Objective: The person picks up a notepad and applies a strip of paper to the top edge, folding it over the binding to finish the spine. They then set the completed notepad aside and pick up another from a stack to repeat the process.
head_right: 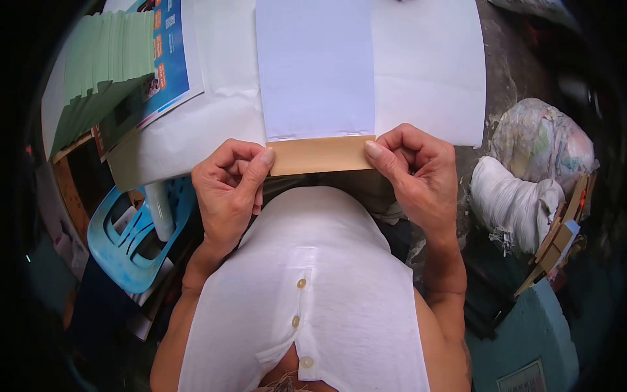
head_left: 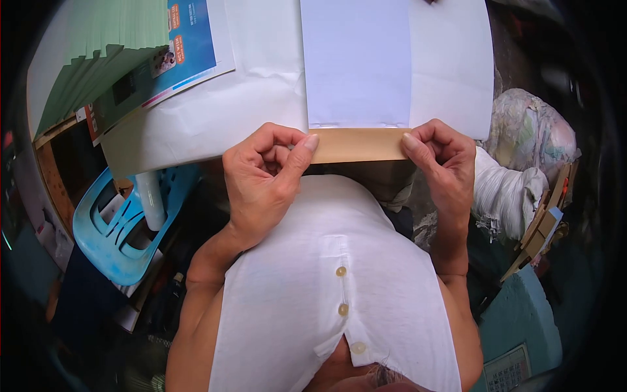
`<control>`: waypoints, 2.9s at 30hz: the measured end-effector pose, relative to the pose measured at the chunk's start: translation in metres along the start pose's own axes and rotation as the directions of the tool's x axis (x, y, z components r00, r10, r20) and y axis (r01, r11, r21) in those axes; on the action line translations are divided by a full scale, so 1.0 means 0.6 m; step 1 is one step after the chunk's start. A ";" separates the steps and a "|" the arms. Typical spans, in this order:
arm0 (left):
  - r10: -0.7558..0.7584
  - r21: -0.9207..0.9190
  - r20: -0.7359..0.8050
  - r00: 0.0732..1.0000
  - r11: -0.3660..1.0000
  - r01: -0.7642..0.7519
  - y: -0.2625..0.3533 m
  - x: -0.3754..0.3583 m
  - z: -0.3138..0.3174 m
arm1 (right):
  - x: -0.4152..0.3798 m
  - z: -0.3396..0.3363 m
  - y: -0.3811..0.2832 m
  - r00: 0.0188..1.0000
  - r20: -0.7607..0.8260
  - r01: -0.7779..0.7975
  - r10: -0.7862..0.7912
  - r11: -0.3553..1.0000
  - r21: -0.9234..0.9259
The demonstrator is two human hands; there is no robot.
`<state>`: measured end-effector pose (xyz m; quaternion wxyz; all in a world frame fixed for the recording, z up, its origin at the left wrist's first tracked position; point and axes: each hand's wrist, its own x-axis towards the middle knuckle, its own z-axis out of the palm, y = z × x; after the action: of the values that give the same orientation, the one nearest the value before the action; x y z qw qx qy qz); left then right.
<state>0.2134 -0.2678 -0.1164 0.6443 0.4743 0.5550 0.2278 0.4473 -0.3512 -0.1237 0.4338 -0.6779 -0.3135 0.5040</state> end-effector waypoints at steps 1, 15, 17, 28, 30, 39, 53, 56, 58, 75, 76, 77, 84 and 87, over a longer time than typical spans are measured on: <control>0.000 0.007 -0.001 1.000 1.000 0.000 0.000 0.001 0.000 | 0.000 0.000 0.000 1.000 -0.006 -0.001 0.001 1.000 -0.014; -0.039 0.079 -0.026 0.999 0.996 0.041 0.014 0.004 0.007 | 0.001 0.013 -0.011 0.997 -0.067 -0.032 0.030 0.999 -0.030; -0.016 0.090 -0.022 1.000 0.996 0.018 0.012 0.004 0.007 | 0.002 0.013 -0.011 0.997 -0.071 -0.033 0.030 0.999 -0.040; -0.027 0.094 -0.023 0.999 0.995 0.029 0.013 0.004 0.003 | 0.005 0.017 -0.016 0.994 -0.080 -0.081 0.077 0.995 -0.051; -0.039 0.087 -0.023 0.999 0.995 0.041 0.014 0.005 0.002 | 0.005 0.018 -0.016 0.994 -0.079 -0.075 0.071 0.996 -0.051; -0.028 0.076 -0.021 0.999 0.997 0.029 0.012 0.005 0.001 | 0.005 0.023 -0.025 0.992 -0.084 -0.103 0.099 0.994 -0.045; -0.015 0.049 -0.017 1.000 0.999 0.015 0.008 0.006 0.007 | 0.004 0.018 -0.020 0.991 -0.096 -0.093 0.094 0.996 0.015; -0.009 0.059 -0.023 1.000 0.998 0.010 0.008 0.007 0.007 | 0.003 0.017 -0.025 0.992 -0.084 -0.092 0.092 0.996 0.001; -0.005 0.067 -0.028 1.000 0.998 0.007 0.009 0.007 0.008 | 0.003 0.018 -0.027 0.992 -0.093 -0.088 0.087 0.996 -0.013; 0.010 0.042 -0.108 0.994 0.999 -0.006 0.006 0.015 0.013 | 0.011 0.027 -0.008 0.988 -0.153 -0.012 -0.010 0.990 -0.137; 0.033 0.047 -0.112 0.993 0.999 -0.028 0.004 0.015 0.015 | 0.011 0.026 -0.009 0.987 -0.161 -0.014 -0.017 0.982 -0.188; 0.037 0.059 -0.111 0.993 0.998 -0.031 0.004 0.015 0.016 | 0.010 0.024 -0.011 0.985 -0.169 -0.018 -0.024 0.971 -0.240; 0.357 0.147 -0.221 0.908 0.932 -0.331 -0.014 0.004 0.003 | -0.003 0.005 -0.009 0.914 -0.319 0.120 -0.249 0.920 -0.374; 0.676 0.452 -0.103 0.730 0.685 -0.571 0.004 0.004 -0.010 | -0.006 0.003 -0.024 0.841 -0.293 0.297 -0.455 0.840 -0.453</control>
<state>0.2092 -0.2627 -0.1153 0.3397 0.7195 0.4716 0.3800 0.4448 -0.3476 -0.1093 0.4357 -0.7598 -0.4441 0.1888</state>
